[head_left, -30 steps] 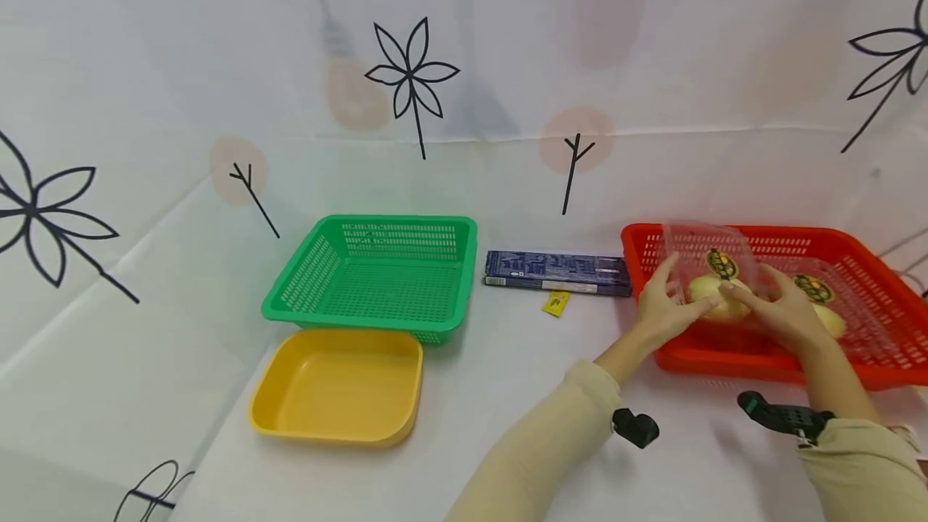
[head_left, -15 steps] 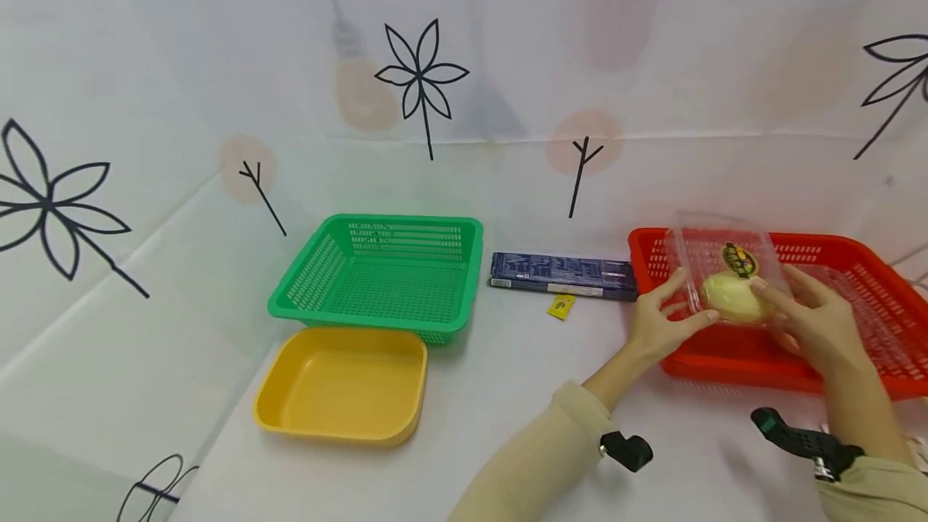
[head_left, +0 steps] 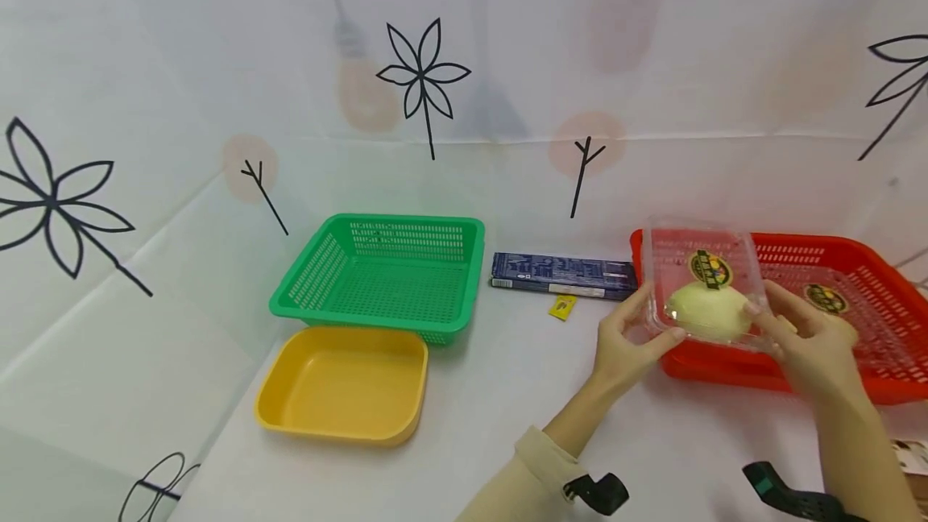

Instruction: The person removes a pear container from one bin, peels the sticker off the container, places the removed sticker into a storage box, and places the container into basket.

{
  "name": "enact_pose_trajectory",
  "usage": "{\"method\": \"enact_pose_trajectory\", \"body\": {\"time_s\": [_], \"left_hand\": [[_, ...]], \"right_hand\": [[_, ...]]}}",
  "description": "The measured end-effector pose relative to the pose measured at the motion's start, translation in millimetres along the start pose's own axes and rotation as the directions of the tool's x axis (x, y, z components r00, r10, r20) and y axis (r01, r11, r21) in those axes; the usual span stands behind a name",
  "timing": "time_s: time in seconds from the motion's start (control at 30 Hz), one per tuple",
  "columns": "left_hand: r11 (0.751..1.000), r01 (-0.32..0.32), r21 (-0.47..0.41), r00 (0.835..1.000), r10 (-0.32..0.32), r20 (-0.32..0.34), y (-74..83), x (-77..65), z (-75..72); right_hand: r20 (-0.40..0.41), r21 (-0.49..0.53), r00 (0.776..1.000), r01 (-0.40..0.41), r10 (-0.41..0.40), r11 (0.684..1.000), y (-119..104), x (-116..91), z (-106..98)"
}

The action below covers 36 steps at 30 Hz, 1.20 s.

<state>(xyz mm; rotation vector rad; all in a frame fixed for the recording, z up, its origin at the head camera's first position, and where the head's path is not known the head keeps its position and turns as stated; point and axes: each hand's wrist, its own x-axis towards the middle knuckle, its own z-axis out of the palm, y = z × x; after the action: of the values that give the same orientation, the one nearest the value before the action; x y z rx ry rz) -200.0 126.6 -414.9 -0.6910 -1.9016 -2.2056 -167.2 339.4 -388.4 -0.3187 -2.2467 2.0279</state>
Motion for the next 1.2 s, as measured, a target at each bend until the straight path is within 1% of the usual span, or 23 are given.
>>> {"method": "enact_pose_trajectory", "body": {"time_s": [0.03,0.07,0.13,0.17,0.23,0.3,0.4,0.57,0.67,0.8,0.87,0.97,1.03,1.2], "left_hand": [[1.0,-0.002,-0.03,1.0,0.002,-0.006,1.2,-2.9,-4.6],[0.999,-0.006,-0.054,1.0,0.006,-0.009,2.3,-5.7,-9.4],[0.995,-0.017,-0.102,1.0,0.015,-0.019,4.6,-11.3,-18.7],[0.992,-0.022,-0.121,1.0,0.02,-0.024,5.3,-14.1,-23.1],[0.986,-0.02,-0.168,0.999,0.014,-0.034,6.1,-19.8,-31.3],[0.981,-0.026,-0.191,0.999,0.017,-0.049,6.3,-25.5,-39.3],[0.974,-0.024,-0.224,0.997,0.008,-0.076,4.8,-34.5,-50.6],[0.965,0.001,-0.262,0.995,-0.028,-0.099,3.1,-50.7,-67.4],[0.961,0.011,-0.277,0.993,-0.043,-0.112,3.3,-60.2,-76.5],[0.962,0.032,-0.271,0.989,-0.07,-0.129,3.9,-71.2,-88.8],[0.963,0.053,-0.264,0.986,-0.091,-0.136,3.8,-76.7,-95.3],[0.964,0.081,-0.254,0.981,-0.122,-0.149,2.7,-84.3,-104.1],[0.965,0.088,-0.247,0.979,-0.129,-0.157,1.5,-88.5,-108.7],[0.971,0.093,-0.222,0.976,-0.133,-0.174,-1.4,-95.9,-117.3]], "right_hand": [[0.027,0.104,1.0,0.013,-0.016,0.994,1,-4,3],[0.043,0.197,0.998,0.041,-0.05,0.979,3,-7,7],[0.062,0.32,0.99,0.1,-0.126,0.942,6,-14,16],[0.064,0.355,0.986,0.122,-0.155,0.927,7,-18,21],[0.059,0.392,0.975,0.176,-0.216,0.903,9,-23,31],[0.063,0.398,0.964,0.213,-0.258,0.892,11,-27,41],[0.086,0.405,0.951,0.24,-0.298,0.882,13,-31,55],[0.12,0.375,0.93,0.28,-0.346,0.884,18,-35,76],[0.131,0.353,0.927,0.289,-0.353,0.89,21,-37,85],[0.147,0.309,0.933,0.272,-0.328,0.911,26,-41,98],[0.153,0.26,0.936,0.272,-0.318,0.926,28,-43,105],[0.156,0.229,0.941,0.26,-0.299,0.938,33,-45,115],[0.155,0.209,0.943,0.261,-0.296,0.942,36,-46,120],[0.163,0.236,0.943,0.249,-0.291,0.939,45,-47,131]]}}
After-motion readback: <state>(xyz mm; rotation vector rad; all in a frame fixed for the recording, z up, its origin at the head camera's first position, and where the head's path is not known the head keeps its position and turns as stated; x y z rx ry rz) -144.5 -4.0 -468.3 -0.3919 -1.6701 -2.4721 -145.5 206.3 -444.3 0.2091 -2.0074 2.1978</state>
